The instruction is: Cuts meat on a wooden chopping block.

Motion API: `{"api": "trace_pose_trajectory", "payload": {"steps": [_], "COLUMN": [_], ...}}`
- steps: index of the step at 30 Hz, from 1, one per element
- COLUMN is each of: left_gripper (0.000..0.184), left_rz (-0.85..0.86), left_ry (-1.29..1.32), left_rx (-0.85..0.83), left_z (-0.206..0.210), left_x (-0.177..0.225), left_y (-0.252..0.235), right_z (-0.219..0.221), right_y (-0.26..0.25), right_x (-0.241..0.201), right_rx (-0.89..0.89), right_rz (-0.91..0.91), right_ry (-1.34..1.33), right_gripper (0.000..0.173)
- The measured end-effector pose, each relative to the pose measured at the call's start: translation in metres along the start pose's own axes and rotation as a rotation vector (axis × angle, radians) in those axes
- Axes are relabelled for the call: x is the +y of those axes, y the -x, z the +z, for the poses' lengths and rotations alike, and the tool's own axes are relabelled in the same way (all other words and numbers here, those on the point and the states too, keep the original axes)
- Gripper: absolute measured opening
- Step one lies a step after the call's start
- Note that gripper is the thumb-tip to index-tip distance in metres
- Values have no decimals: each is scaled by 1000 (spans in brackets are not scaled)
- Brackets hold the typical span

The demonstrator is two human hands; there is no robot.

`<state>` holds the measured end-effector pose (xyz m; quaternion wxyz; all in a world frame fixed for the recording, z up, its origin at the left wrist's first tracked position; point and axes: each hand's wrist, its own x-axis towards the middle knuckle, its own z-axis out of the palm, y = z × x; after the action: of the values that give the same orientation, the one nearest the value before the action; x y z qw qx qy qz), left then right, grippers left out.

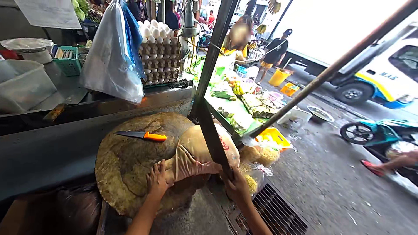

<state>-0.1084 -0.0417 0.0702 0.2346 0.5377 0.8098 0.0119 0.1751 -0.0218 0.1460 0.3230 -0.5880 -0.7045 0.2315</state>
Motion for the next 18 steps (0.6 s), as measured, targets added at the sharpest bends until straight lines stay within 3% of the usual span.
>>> {"api": "trace_pose_trajectory", "payload": {"steps": [2,4,6,8,10,14,15,18], "left_gripper": [121,121,99,63,44,18,16,25], "left_rz": [13,192,469,635,719,915,944,806], "left_ry": [-5,91,190,167,83,67,73,-5], "left_rx": [-4,107,261,246,203,314,251,-267], "left_z": [-5,-4,1,-1,2,14,13,-12], "left_x": [7,18,48,89,118,117,108,85], "left_y": [5,12,17,14,5,-11,-7,25], "right_z": [-1,-1,-2,0,2,0,0,2], "right_y": [14,27,37,45,52,63,66,67], "right_x": [22,38,44,45,46,55,58,63], "right_rx": [71,113,119,128,133,117,107,56], "right_rz": [22,65,138,199,236,241,235,220], "right_ry": [-83,-182,-283,-356,-394,-367,-353,-348], "right_gripper": [41,39,35,31,30,30,30,31]}}
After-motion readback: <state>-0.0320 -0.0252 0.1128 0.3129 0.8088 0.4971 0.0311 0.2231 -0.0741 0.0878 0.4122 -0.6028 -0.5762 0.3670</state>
